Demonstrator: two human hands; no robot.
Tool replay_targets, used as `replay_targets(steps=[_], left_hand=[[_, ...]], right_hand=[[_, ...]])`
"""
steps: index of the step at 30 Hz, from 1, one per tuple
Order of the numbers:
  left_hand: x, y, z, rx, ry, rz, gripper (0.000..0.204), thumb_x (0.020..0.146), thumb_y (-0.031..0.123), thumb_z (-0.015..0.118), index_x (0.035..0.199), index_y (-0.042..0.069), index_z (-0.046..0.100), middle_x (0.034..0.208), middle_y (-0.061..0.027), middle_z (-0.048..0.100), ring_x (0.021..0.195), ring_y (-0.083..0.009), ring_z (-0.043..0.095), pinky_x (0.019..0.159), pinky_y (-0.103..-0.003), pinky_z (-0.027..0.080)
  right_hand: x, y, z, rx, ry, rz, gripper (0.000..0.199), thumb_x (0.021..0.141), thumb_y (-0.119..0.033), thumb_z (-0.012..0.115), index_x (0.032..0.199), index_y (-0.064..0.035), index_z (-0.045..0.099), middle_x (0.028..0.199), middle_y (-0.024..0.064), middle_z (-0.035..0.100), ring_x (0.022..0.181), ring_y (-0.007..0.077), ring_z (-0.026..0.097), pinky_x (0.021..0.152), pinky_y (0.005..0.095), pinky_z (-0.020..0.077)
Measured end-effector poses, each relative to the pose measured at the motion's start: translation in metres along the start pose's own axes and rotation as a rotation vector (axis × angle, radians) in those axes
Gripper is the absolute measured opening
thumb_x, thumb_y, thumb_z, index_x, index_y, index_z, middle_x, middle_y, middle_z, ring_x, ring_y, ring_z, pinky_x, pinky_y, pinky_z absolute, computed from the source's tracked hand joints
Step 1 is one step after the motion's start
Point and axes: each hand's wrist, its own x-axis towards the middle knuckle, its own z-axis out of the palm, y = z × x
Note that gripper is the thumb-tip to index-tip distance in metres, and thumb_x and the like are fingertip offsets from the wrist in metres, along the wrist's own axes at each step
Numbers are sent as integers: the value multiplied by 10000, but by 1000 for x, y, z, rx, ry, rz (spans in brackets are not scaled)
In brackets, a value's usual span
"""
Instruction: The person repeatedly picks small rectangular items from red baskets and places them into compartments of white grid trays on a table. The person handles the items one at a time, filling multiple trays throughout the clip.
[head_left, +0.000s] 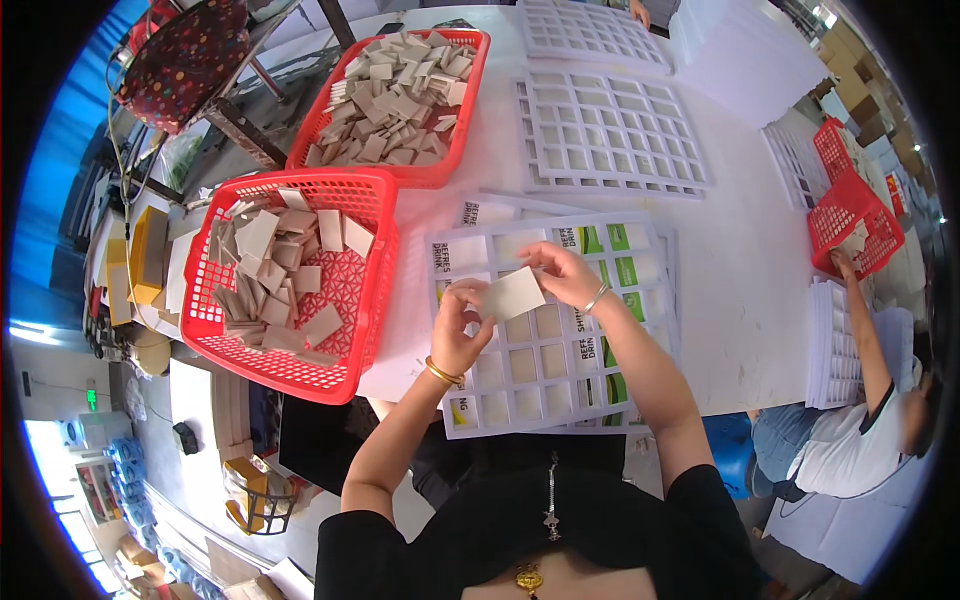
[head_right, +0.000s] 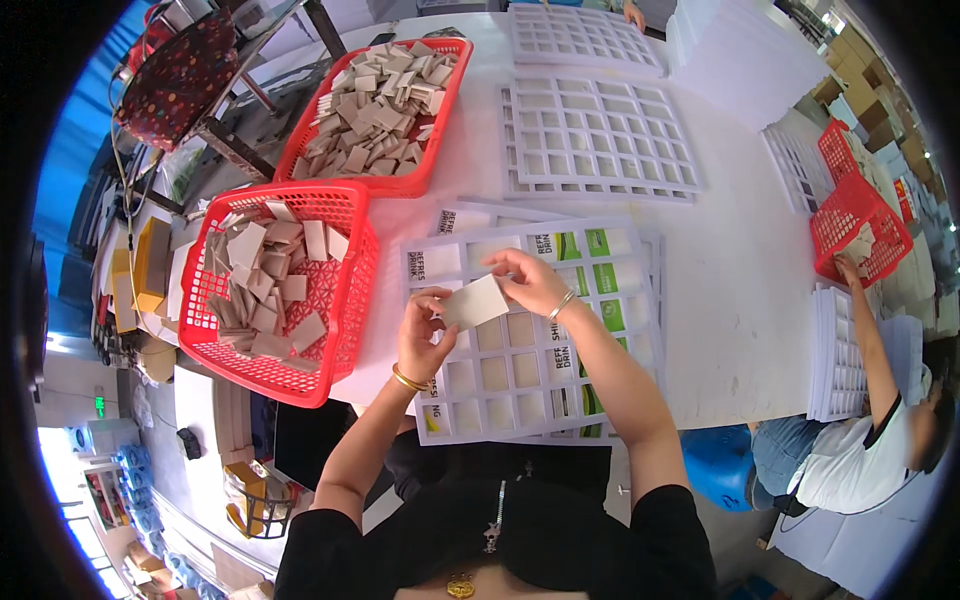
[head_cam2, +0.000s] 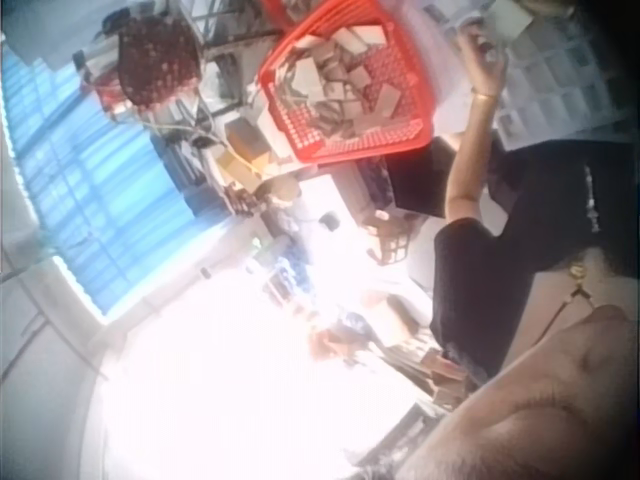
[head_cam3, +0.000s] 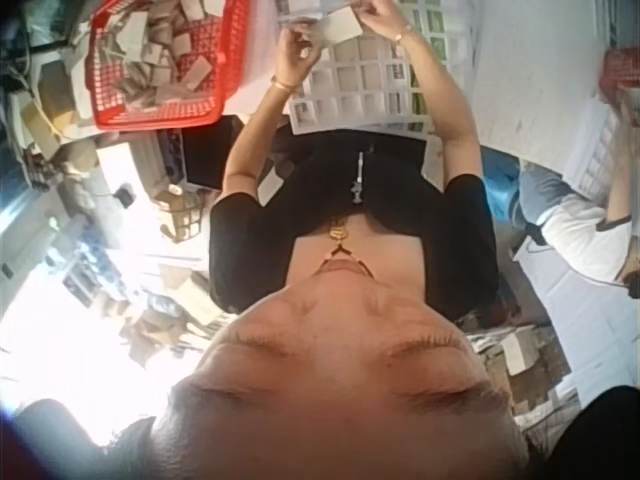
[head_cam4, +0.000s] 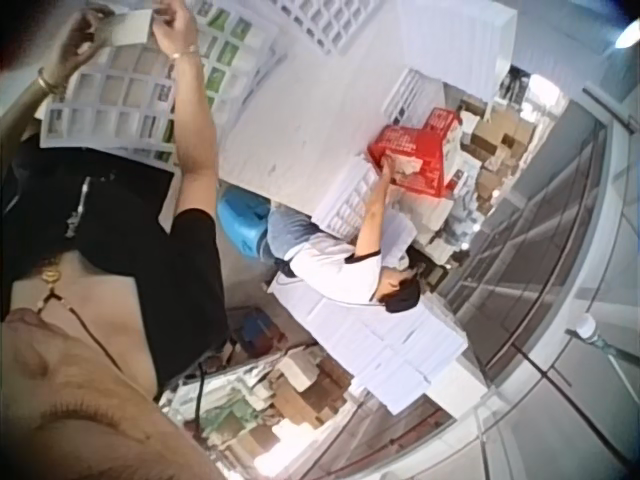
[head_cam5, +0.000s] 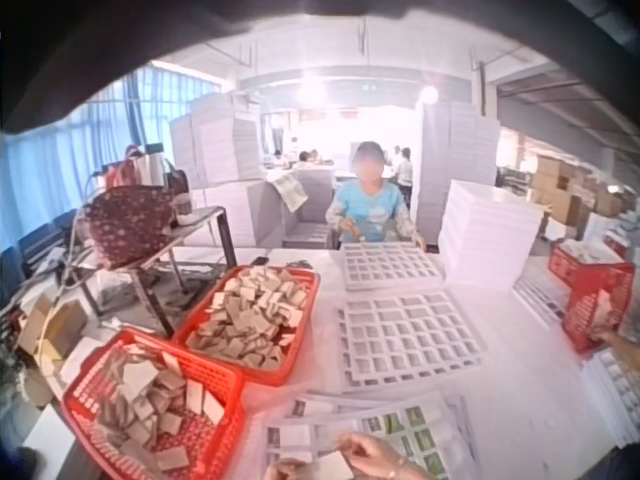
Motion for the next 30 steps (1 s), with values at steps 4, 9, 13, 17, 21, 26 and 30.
replay_targets(steps=[4, 9, 13, 17, 21, 26, 30], left_hand=[[7, 1, -3, 199, -16, 17, 421, 715, -106, 637, 1052, 67, 453, 1215, -136, 468, 1018, -169, 544, 678, -230, 483], [14, 0, -7, 552, 116, 64, 484, 714, -1, 672, 1150, 31, 464, 1304, -199, 426, 1152, -285, 477, 816, -337, 473], [6, -35, -35, 943, 267, -37, 673, 712, 100, 687, 1295, -8, 369, 1357, -258, 376, 1235, -377, 416, 924, -435, 439], [1, -39, -38, 453, 134, -368, 831, 716, 125, 702, 1380, -53, 235, 1328, -279, 404, 1212, -390, 434, 995, -419, 385], [-2, -48, -34, 537, 142, -292, 888, 725, 138, 705, 1405, -65, 170, 1313, -285, 414, 1199, -393, 443, 1013, -415, 369], [-5, -52, -34, 589, 146, -242, 898, 728, 143, 704, 1411, -58, 156, 1319, -289, 397, 1202, -395, 437, 1009, -427, 370], [-4, -48, -34, 580, 131, -278, 903, 729, 144, 705, 1413, -53, 150, 1326, -289, 384, 1215, -392, 426, 1012, -430, 368]], right_hand=[[0, -4, -1, 96, -11, 6, 218, 899, -83, 579, 1116, -71, 558, 724, -39, 555, 580, 19, 484, 474, 187, 396], [21, 20, -14, -256, 396, -155, 270, 800, -148, 704, 1029, -61, 591, 662, -1, 584, 577, 70, 511, 521, 239, 425], [46, 36, -34, -482, 575, -174, 258, 760, -152, 723, 980, -75, 613, 633, 35, 602, 550, 131, 527, 554, 283, 452], [54, 32, -28, -620, 436, -24, 214, 759, -175, 717, 943, -97, 639, 616, 48, 598, 556, 165, 550, 583, 300, 467], [56, 32, -29, -792, 404, -108, 198, 744, -139, 701, 936, -114, 659, 750, 70, 631, 647, 207, 598, 633, 332, 484], [60, 37, -28, -1095, 314, -337, 218, 729, -72, 653, 935, -140, 677, 1070, 81, 598, 925, 248, 586, 731, 361, 482], [54, 30, -12, -1450, 185, -461, 290, 757, -82, 592, 1025, -170, 661, 1190, 78, 536, 1083, 248, 513, 812, 383, 450]])
